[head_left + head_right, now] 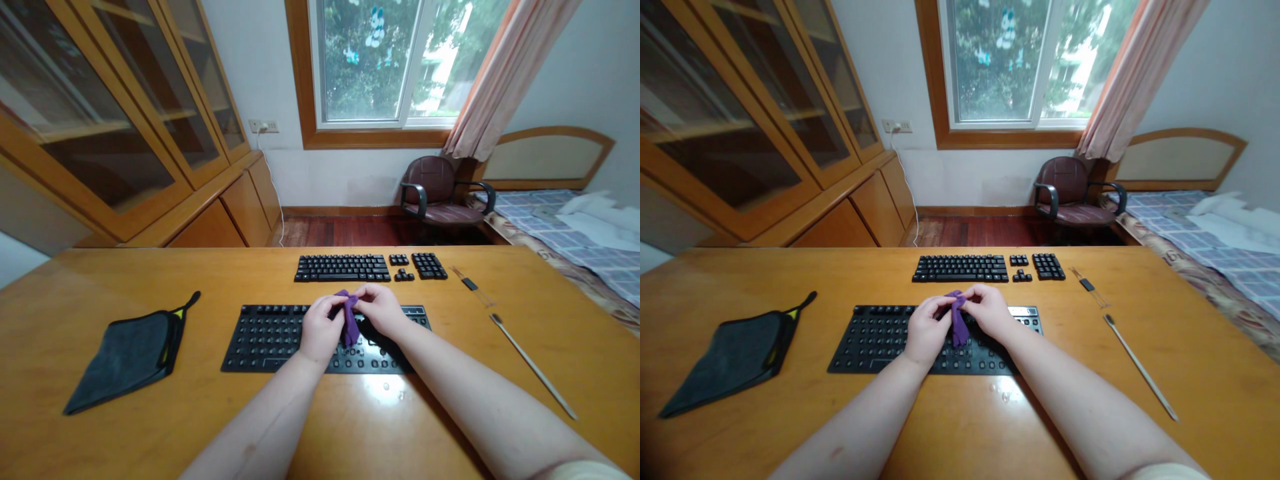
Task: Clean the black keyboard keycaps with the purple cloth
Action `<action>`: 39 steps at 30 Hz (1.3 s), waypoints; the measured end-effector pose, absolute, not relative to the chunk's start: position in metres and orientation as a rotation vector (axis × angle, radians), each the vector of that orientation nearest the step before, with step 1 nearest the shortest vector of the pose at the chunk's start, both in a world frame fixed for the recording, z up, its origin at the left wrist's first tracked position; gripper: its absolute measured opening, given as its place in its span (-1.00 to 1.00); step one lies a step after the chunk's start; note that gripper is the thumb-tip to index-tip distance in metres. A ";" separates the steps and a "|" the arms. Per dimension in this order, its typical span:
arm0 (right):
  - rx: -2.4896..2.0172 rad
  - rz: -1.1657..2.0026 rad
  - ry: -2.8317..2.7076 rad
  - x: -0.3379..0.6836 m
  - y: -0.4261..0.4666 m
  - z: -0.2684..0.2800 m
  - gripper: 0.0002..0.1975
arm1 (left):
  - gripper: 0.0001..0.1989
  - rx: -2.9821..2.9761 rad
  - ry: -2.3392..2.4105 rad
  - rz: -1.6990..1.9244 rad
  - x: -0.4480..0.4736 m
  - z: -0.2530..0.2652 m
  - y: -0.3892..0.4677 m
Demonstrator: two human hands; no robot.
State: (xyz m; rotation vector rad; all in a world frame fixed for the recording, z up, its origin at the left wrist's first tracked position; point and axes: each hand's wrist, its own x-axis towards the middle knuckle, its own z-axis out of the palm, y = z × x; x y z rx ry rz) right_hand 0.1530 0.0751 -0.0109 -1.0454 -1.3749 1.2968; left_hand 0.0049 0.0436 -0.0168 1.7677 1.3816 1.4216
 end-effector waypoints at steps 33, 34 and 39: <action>-0.922 0.998 -1.646 0.168 0.068 0.024 -0.83 | -0.83 1.400 1.249 1.661 0.009 -0.021 0.046; -0.959 0.939 -1.753 0.167 0.065 0.026 -0.83 | -0.84 1.465 1.285 1.654 0.008 -0.019 0.045; -1.188 0.812 -1.930 0.156 0.059 0.028 -0.73 | -0.86 1.762 1.349 1.568 0.003 -0.012 0.042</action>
